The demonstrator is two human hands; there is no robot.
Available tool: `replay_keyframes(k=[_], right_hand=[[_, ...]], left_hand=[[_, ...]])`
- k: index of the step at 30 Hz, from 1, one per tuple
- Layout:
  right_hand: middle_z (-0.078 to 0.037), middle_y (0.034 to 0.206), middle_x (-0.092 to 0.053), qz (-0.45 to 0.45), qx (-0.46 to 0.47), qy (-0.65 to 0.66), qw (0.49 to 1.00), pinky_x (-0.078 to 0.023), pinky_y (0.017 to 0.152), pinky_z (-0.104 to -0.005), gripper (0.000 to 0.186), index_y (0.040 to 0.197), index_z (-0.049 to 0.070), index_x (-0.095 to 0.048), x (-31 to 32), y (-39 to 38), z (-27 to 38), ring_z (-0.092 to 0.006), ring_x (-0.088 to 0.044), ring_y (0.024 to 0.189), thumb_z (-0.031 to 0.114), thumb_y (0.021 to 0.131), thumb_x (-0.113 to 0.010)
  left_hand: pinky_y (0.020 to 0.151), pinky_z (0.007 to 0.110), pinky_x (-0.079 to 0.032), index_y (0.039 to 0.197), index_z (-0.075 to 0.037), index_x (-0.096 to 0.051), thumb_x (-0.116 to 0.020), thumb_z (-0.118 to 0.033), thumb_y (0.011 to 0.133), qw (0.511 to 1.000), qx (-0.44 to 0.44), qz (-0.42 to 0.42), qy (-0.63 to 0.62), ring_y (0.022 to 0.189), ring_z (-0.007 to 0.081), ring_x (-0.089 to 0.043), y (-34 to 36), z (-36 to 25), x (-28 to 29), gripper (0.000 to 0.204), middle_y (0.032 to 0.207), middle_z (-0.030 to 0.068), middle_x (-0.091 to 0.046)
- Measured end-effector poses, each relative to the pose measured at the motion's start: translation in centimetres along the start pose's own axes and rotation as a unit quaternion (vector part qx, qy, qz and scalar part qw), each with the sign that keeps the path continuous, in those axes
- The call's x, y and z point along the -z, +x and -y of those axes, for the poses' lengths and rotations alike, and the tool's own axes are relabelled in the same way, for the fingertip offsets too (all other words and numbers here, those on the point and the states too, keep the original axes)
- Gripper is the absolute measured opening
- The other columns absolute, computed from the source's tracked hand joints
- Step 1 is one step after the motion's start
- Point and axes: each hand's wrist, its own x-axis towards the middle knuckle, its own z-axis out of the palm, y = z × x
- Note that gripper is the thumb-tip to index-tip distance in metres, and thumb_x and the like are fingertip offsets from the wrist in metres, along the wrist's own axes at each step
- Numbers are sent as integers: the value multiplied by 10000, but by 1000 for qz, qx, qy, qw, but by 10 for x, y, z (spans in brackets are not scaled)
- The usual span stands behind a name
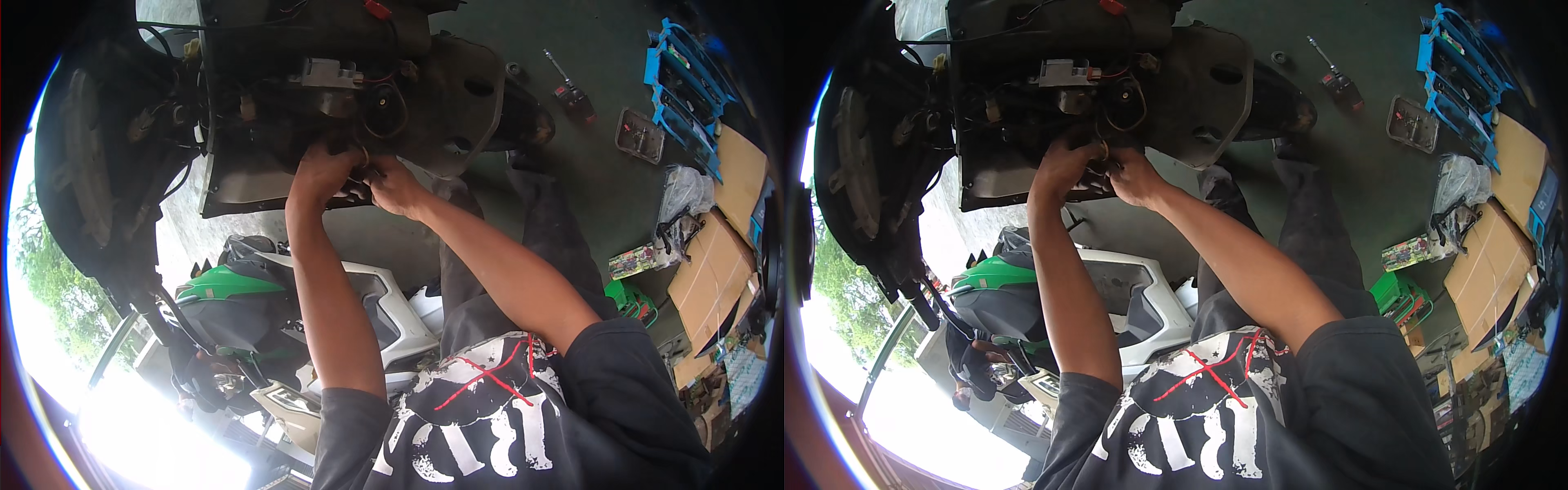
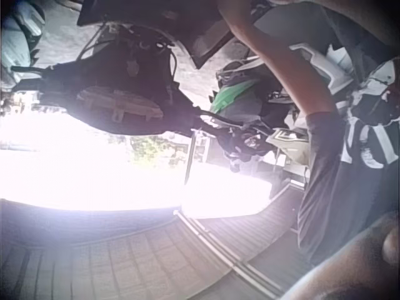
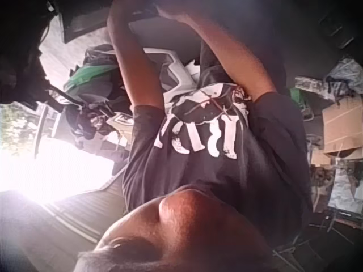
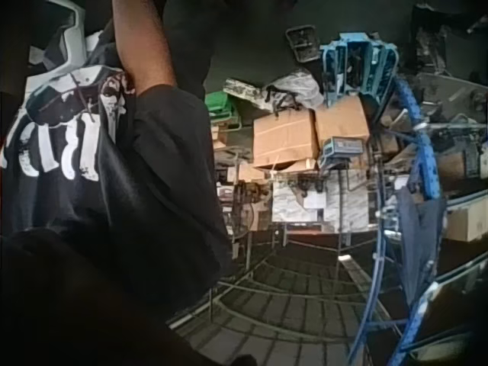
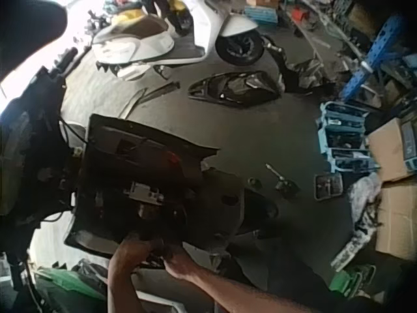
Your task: The person removes a scooter's dashboard cover, detaches the internal horn assembly, and prepares to install a new horn using a socket wrench and impact driver.
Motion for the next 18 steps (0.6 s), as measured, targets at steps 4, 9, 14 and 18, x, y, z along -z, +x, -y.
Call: replay_keyframes(k=[4, 9, 14, 18], right_hand=[[-119, 782, -622, 100, -39, -94, 990, -461, 628, -355, 205, 1001, -3, -607, -1, -1, 0, -194, -573, 672, 133, 1011, -454], [-242, 985, -692, 226, -68, -295, 926, -513, 807, -471, 393, 1347, -9, -422, 4, -14, 4, -361, -675, 898, 200, 1015, -453], [-259, 1047, -686, 270, -52, -430, 860, -479, 937, -523, 602, 1508, 53, -238, 44, -38, 21, -435, -642, 1024, 329, 1023, -461], [-262, 1126, -666, 149, 17, -399, 905, -485, 960, -469, 503, 1410, 25, -441, 88, -44, 4, -400, -627, 1087, 282, 989, -540]], left_hand=[[860, 432, -548, 1300, -101, -618, -661, -277, 783, 973, -17, -87, 211, 1006, 365, -686, -9, -13, -10, 547, 1127, 197, -693], [955, 483, -497, 1345, -147, -576, -687, -264, 779, 945, -27, -167, 280, 1105, 417, -626, -6, 3, -28, 588, 1198, 215, -658], [946, 515, -490, 1406, -140, -479, -702, -283, 796, 936, -30, -225, 270, 1103, 438, -619, -4, 12, -45, 665, 1165, 250, -659], [867, 526, -532, 1352, -109, -446, -677, -281, 855, 933, -17, -250, 260, 1014, 468, -652, -13, -1, -53, 574, 1036, 271, -688]])
